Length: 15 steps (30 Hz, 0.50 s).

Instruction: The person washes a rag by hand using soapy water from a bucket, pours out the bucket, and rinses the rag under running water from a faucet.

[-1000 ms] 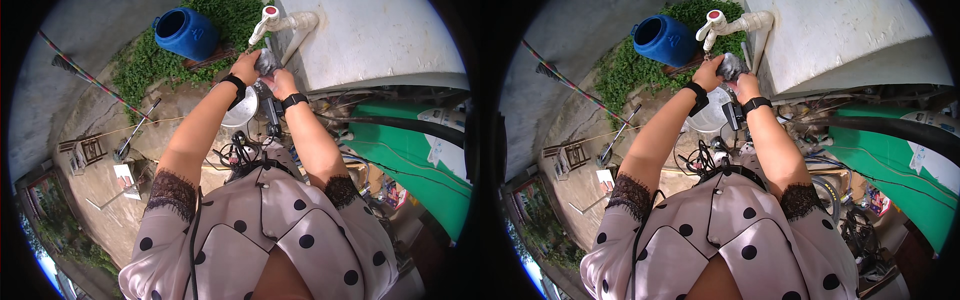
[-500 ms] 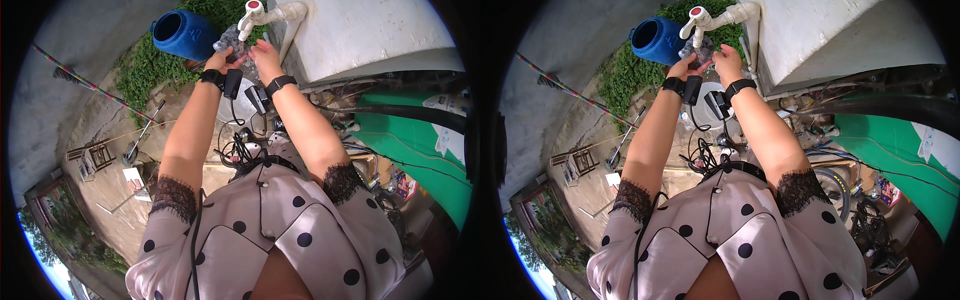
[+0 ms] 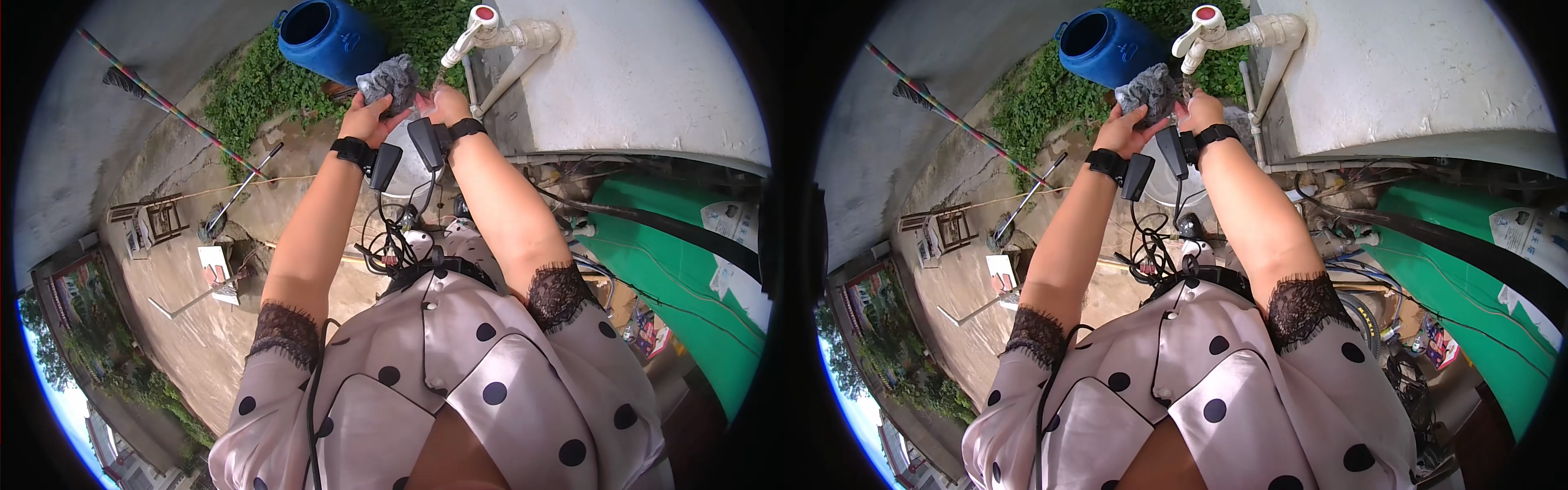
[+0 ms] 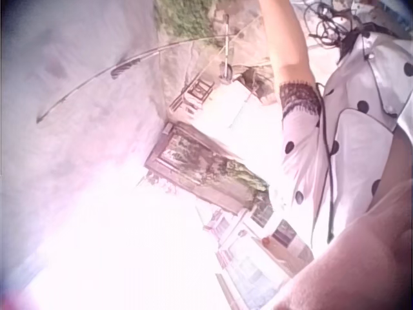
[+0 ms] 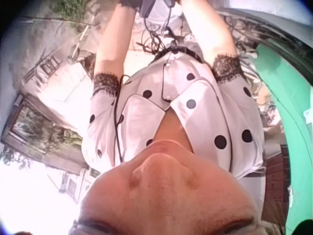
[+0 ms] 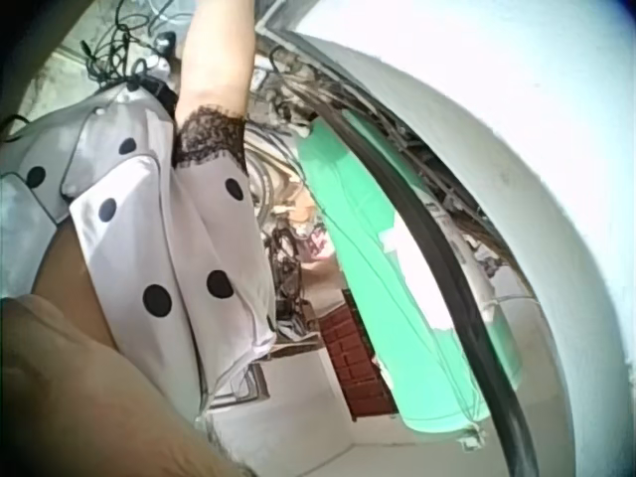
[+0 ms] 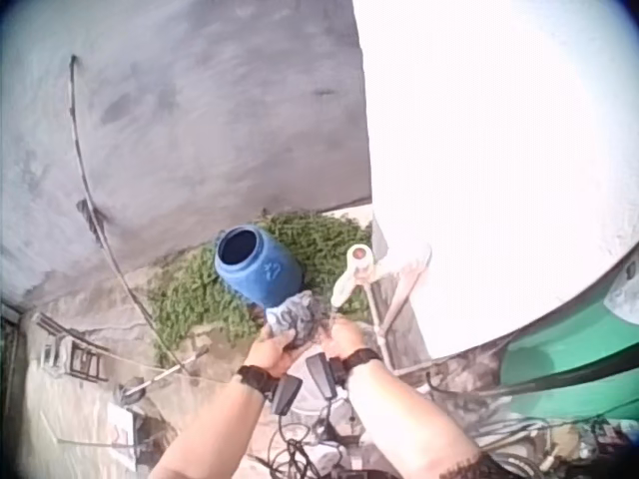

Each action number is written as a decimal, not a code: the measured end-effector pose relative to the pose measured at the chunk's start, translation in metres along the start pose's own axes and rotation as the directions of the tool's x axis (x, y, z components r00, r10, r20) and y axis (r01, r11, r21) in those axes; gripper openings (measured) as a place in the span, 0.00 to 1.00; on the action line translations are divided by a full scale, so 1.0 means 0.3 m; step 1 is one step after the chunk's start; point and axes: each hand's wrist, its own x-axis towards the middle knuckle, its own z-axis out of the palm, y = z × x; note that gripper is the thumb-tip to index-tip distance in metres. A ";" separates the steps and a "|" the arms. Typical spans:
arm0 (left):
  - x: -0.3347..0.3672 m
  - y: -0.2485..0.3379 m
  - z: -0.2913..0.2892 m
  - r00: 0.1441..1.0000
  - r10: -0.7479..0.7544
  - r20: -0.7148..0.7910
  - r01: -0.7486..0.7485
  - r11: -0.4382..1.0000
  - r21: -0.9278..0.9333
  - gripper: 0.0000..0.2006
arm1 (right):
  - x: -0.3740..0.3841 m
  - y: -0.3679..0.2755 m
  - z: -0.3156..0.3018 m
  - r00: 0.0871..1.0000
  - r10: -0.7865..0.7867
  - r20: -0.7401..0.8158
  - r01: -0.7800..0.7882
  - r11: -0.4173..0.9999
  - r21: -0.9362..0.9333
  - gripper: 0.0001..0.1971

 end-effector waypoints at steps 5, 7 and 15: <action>-0.080 0.048 -0.140 0.999 0.042 -0.007 -0.042 0.997 -0.071 0.21 | -0.141 -0.171 0.148 0.935 0.353 0.020 -0.310 0.791 0.528 0.18; -0.078 0.053 -0.128 0.999 0.035 0.019 -0.033 0.996 -0.087 0.21 | -0.074 -0.142 0.098 0.926 0.373 -0.060 -0.262 0.748 0.610 0.17; -0.116 0.067 -0.178 0.996 0.018 -0.092 -0.026 0.996 -0.084 0.19 | -0.104 -0.224 0.099 0.932 0.358 -0.053 -0.063 0.303 0.951 0.18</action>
